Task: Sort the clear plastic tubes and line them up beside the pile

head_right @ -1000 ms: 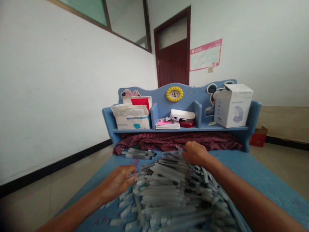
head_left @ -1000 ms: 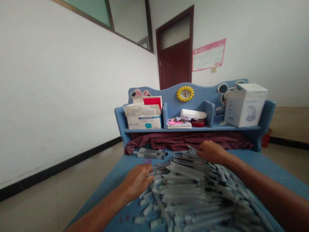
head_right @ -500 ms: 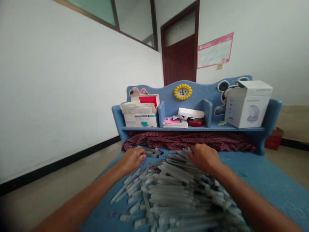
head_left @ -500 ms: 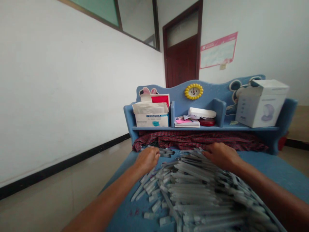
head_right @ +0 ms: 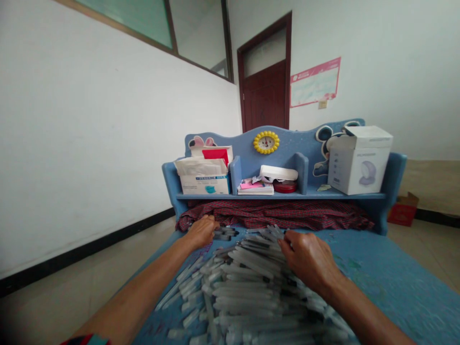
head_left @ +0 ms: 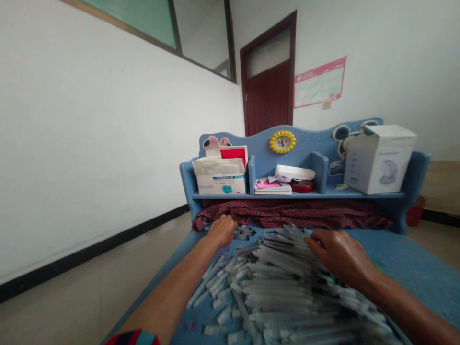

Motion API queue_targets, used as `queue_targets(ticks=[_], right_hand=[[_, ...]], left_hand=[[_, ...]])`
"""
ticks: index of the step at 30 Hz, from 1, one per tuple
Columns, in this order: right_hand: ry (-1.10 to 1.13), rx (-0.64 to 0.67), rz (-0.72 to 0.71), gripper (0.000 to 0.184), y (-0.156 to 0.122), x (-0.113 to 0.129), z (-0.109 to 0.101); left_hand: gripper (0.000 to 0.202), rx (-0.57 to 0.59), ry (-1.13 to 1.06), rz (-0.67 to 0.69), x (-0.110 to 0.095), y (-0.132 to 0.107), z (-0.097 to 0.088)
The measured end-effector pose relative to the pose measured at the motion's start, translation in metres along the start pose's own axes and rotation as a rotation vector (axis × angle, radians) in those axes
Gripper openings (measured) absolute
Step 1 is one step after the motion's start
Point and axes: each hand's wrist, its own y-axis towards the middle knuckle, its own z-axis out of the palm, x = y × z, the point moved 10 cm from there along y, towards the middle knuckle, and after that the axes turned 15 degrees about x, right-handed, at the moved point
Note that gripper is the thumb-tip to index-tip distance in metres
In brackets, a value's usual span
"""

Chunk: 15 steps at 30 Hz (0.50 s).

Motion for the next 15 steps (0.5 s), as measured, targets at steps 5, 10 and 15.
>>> queue_targets(ticks=[5, 10, 15], right_hand=[[0.034, -0.013, -0.022, 0.033, 0.0007, -0.0041, 0.0015], [0.051, -0.016, -0.063, 0.034, 0.0017, -0.0030, 0.0055], [0.062, -0.021, -0.071, 0.034, 0.0013, -0.0018, 0.0065]], left_hand=[[0.028, 0.029, 0.000, 0.041, 0.0026, 0.0064, 0.0033], [0.028, 0.035, -0.003, 0.062, 0.0027, 0.0085, 0.0043], [0.028, 0.005, -0.018, 0.069, 0.0010, 0.0038, 0.0069]])
